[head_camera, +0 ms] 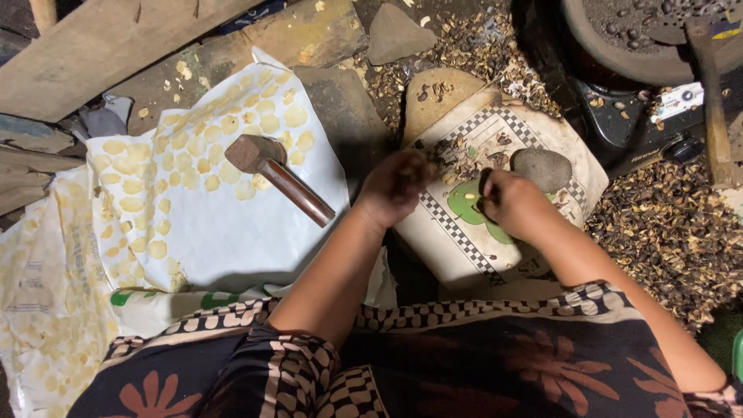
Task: Crack nut shells using a hammer and stone, and sort the processed nuts.
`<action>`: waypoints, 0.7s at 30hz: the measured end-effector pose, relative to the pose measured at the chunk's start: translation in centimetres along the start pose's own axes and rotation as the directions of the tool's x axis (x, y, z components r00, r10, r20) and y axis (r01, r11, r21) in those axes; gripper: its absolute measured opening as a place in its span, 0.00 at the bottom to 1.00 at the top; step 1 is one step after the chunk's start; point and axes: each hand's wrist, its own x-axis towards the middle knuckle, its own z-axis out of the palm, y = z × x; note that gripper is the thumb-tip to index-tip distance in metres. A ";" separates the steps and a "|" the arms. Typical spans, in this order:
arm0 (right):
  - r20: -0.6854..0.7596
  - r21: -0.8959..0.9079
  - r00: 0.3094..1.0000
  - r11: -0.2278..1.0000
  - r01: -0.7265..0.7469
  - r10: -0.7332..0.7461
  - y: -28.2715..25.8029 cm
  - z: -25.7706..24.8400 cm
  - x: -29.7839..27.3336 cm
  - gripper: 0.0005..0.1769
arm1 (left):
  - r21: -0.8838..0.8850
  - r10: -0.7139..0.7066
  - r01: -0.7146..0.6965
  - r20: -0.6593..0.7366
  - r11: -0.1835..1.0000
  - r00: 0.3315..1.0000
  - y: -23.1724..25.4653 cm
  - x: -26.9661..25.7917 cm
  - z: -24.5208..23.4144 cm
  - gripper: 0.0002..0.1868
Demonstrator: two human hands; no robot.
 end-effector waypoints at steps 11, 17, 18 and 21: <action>-0.119 0.127 0.992 0.990 0.062 -0.047 0.4 2.2 1.2 0.05 | 0.958 0.767 -0.269 0.247 -0.101 0.593 -2.2 1.5 1.8 0.09; -0.110 0.098 0.983 0.983 0.155 -0.144 -0.8 1.4 2.0 0.07 | 0.978 0.714 -0.130 -0.027 0.165 0.700 -3.3 2.3 0.9 0.08; -0.077 0.161 0.992 0.981 0.110 -0.098 -2.0 0.1 1.9 0.08 | 0.806 0.587 -0.223 -0.181 0.548 0.790 -3.3 2.8 0.4 0.07; -0.097 0.216 0.987 0.965 0.147 -0.128 -3.2 -0.1 2.0 0.09 | 0.299 0.247 -0.182 -0.196 0.937 0.949 -4.1 2.8 -1.1 0.08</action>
